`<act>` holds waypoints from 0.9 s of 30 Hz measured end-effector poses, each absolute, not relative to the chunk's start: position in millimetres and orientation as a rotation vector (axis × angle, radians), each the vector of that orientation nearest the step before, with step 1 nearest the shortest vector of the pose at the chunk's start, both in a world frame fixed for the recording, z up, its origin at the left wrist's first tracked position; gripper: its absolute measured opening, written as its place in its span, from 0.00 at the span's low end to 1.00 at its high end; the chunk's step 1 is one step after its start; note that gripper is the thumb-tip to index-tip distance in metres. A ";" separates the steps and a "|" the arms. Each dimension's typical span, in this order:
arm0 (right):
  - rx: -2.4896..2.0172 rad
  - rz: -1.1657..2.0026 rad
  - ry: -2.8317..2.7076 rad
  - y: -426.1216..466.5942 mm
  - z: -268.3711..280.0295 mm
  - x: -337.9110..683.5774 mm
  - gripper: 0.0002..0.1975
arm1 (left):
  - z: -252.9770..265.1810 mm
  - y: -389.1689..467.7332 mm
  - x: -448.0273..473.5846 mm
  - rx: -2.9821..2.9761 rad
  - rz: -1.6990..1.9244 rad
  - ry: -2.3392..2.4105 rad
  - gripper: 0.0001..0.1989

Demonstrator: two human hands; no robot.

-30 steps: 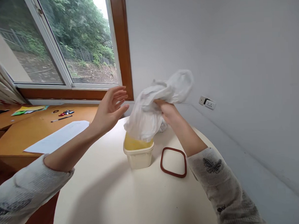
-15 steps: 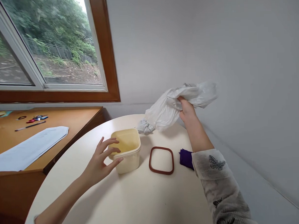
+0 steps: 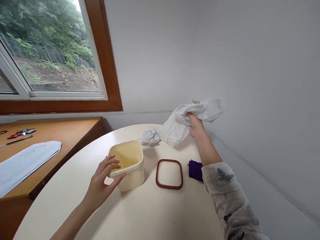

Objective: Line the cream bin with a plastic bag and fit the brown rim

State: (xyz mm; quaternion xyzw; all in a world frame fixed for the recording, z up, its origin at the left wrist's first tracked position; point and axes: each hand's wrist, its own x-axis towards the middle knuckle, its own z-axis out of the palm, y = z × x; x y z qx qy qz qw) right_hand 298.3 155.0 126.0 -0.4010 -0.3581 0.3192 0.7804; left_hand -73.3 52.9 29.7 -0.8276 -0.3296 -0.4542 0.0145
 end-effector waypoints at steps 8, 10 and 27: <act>-0.885 0.709 -0.769 157.2 124.8 290.7 0.16 | 26.6 50.5 -72.9 -2.572 -1.465 -1.047 0.09; -0.884 0.724 -0.746 157.5 124.8 288.8 0.17 | 26.6 49.5 -72.4 -2.579 -1.475 -1.069 0.09; -0.777 0.672 -0.814 154.6 152.4 249.5 0.16 | 36.9 48.1 -59.5 -2.724 -1.487 -1.185 0.14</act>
